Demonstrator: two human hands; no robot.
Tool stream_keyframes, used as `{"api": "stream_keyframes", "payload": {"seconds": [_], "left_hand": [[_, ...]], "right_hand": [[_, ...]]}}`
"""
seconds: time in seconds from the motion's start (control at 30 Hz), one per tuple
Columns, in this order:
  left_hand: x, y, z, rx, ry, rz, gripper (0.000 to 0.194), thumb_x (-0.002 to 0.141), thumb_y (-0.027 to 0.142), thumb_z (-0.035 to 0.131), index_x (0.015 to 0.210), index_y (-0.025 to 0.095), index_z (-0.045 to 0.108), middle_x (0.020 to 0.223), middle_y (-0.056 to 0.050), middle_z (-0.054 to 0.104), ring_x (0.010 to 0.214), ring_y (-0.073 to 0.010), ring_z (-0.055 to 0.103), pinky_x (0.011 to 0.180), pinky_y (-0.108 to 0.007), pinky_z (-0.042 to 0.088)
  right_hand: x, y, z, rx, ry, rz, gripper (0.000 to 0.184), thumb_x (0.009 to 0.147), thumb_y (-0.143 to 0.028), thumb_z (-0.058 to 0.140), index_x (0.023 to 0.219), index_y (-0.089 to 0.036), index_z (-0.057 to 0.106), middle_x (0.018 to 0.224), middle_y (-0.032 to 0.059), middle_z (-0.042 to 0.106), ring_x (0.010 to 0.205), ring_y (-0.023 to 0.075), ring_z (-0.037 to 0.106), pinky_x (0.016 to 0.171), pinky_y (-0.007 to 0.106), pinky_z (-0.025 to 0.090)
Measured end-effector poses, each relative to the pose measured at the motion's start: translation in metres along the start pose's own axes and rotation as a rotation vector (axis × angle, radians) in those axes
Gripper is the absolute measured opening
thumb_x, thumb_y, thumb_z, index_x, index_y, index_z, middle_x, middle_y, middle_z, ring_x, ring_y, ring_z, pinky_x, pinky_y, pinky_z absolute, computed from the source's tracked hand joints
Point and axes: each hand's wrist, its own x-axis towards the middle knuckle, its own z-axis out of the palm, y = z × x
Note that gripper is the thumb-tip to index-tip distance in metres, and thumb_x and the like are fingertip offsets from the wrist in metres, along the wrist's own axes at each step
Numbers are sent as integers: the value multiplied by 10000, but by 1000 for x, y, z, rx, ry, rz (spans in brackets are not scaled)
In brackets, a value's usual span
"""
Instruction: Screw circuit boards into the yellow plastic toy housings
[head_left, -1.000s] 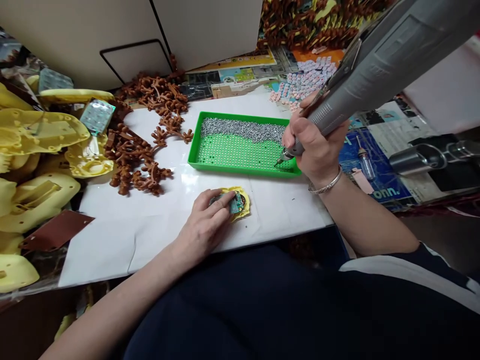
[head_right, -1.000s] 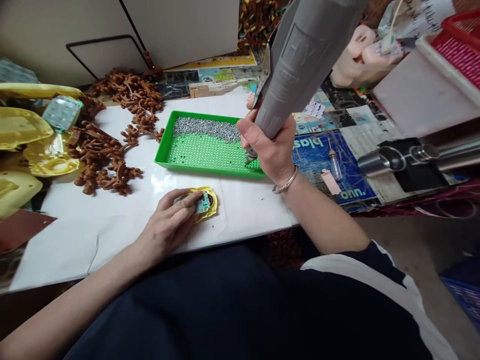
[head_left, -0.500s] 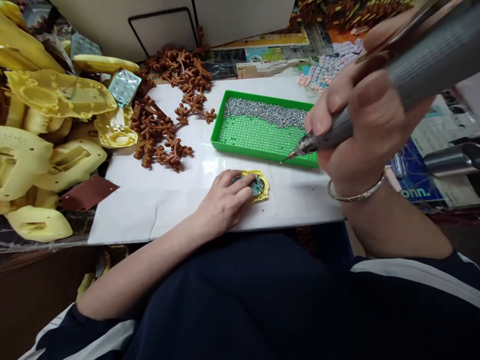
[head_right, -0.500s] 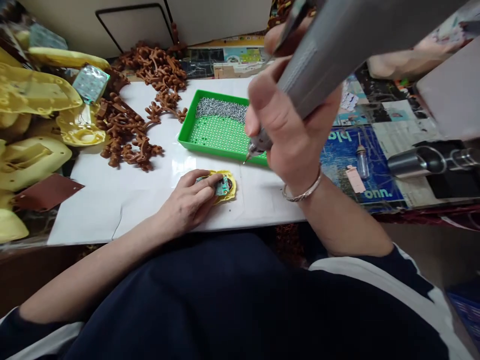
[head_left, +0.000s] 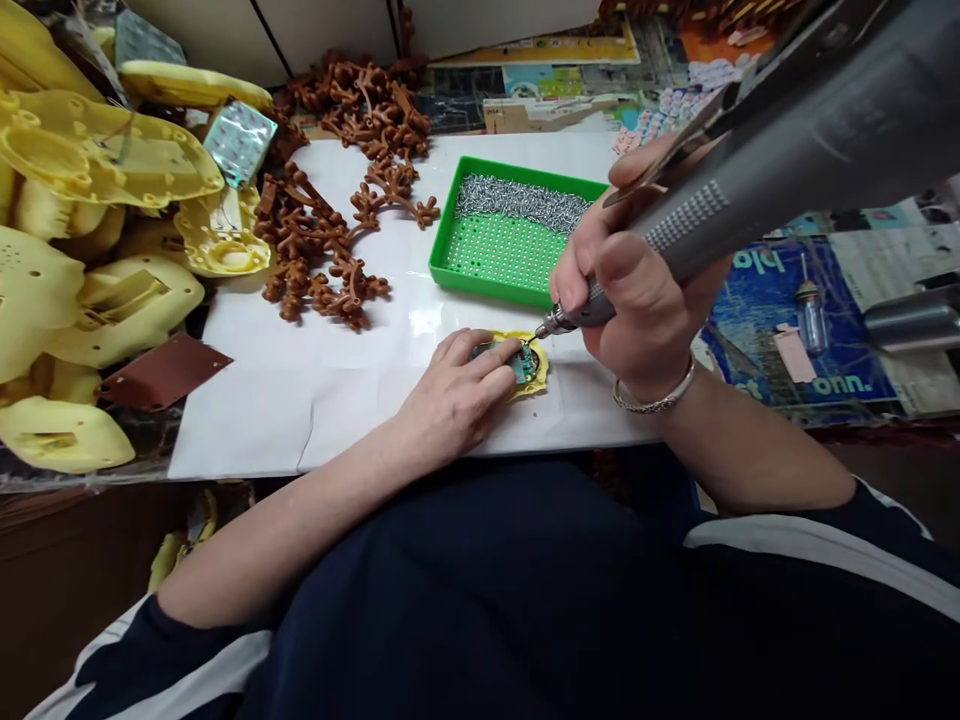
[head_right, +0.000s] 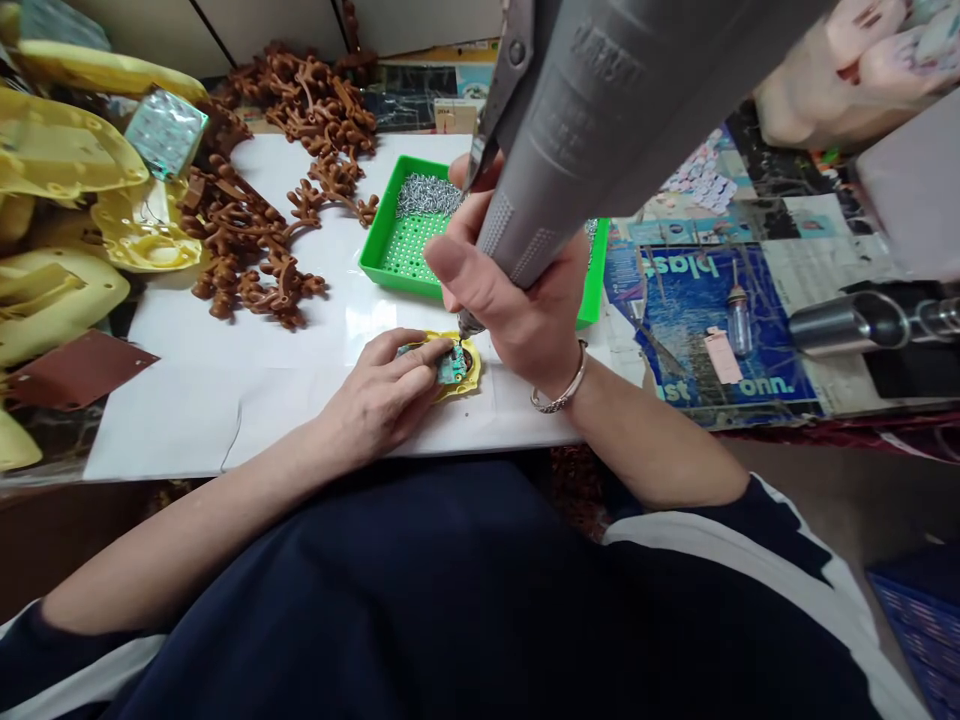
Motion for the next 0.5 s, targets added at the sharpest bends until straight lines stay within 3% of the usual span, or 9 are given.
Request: {"api": "stream_keyframes", "payload": {"seconds": [0.07, 0.17, 0.37, 0.5], "left_hand": [[0, 0, 0, -5, -16, -15, 198, 998, 145, 451, 925, 184, 631, 1347, -93, 687, 1138, -285, 569, 986, -477, 526], [0, 0, 0, 1, -17, -16, 204, 996, 141, 450, 918, 187, 633, 1350, -84, 688, 1131, -282, 573, 986, -475, 528], [0, -1, -2, -27, -2, 3, 172, 978, 115, 480, 912, 183, 622, 1354, -81, 689, 1138, -279, 568, 987, -463, 535], [0, -2, -1, -30, -26, -14, 191, 983, 127, 470, 893, 188, 627, 1366, -79, 683, 1131, -271, 584, 990, -468, 541]], "right_hand": [[0, 1, 1, -7, 1, -5, 221, 729, -338, 891, 882, -304, 735, 776, -51, 648, 475, 78, 498, 391, 265, 362], [0, 4, 0, 19, -48, -35, 208, 758, -303, 864, 919, -280, 734, 681, -63, 606, 435, 69, 461, 395, 255, 360], [1, 11, -6, -70, -189, -49, 206, 794, -279, 820, 795, -270, 615, 629, -80, 544, 443, 76, 421, 476, 269, 410], [5, 12, -6, 23, -198, 0, 210, 773, -311, 820, 894, -287, 650, 579, -100, 514, 378, 74, 386, 410, 262, 374]]}}
